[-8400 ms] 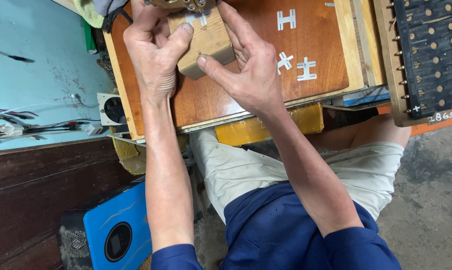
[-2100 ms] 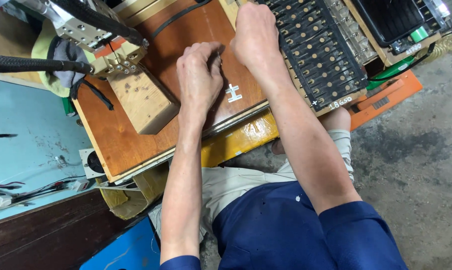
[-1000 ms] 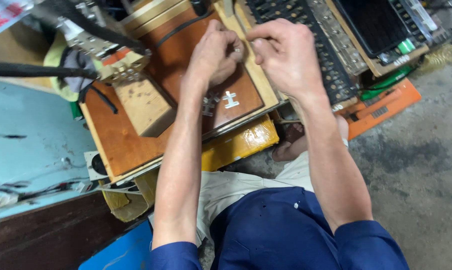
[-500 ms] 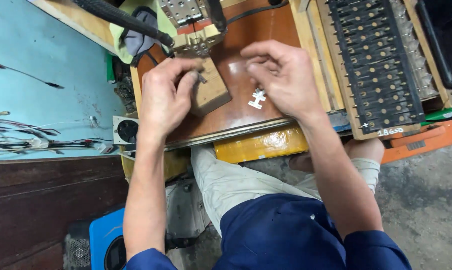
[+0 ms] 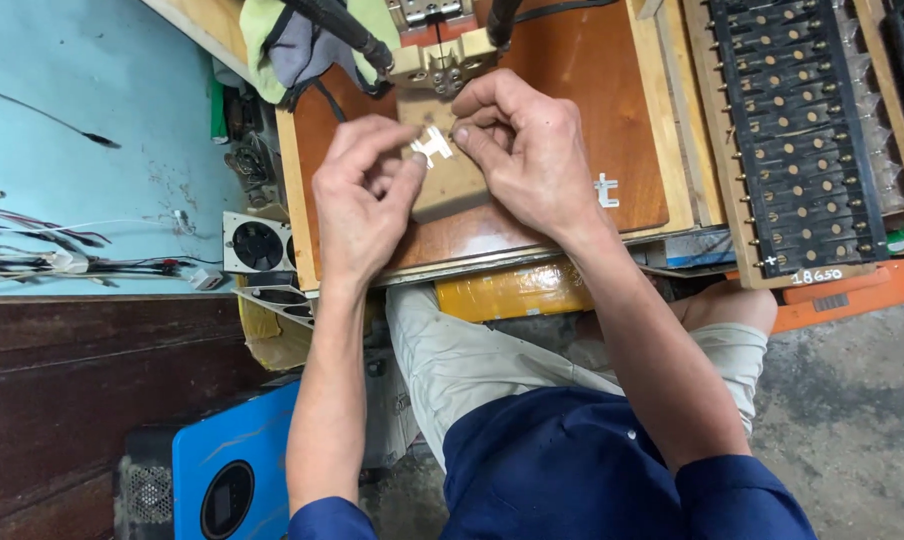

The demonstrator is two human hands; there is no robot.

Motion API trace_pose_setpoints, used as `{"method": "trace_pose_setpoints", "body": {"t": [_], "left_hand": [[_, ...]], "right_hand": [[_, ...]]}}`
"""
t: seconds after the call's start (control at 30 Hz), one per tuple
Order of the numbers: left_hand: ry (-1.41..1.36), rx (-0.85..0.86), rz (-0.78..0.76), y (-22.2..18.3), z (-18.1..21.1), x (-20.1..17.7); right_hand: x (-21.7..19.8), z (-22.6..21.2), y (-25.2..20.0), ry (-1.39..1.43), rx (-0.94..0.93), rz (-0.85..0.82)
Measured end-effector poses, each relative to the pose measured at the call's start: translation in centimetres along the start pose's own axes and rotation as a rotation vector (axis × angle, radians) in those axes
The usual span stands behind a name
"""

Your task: Spot welding nickel strips on a wooden jig for battery pack assembly.

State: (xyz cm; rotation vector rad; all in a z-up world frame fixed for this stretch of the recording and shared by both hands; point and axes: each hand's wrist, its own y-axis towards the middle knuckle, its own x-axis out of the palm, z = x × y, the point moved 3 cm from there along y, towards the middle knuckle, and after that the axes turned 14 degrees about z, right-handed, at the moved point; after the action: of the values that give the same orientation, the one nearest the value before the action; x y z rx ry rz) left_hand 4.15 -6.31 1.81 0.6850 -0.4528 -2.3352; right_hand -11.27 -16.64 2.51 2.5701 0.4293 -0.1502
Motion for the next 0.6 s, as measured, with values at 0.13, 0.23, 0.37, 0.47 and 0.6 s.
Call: {"method": "trace_pose_setpoints", "body": {"t": [0.13, 0.23, 0.37, 0.47, 0.6], "left_hand": [[-0.057, -0.122, -0.021, -1.9, 0.7, 0.2], [-0.102, -0.196, 0.004, -3.1, 1.7, 0.2], [-0.049, -0.192, 0.032, -3.4, 2.2, 0.0], [-0.026, -0.064, 0.018, -2.9, 2.4, 0.1], [-0.035, -0.024, 0.012, -2.7, 2.4, -0.1]], "right_hand": [[-0.8, -0.5, -0.5, -0.010, 0.107, -0.092], [-1.8, -1.1, -0.8, 0.013, 0.219, -0.184], [-1.7, -2.3, -0.6, -0.033, -0.045, -0.299], [-1.6, -2.7, -0.8, -0.146, -0.232, -0.300], [-1.6, -2.1, -1.9, -0.191, -0.305, -0.289]]}}
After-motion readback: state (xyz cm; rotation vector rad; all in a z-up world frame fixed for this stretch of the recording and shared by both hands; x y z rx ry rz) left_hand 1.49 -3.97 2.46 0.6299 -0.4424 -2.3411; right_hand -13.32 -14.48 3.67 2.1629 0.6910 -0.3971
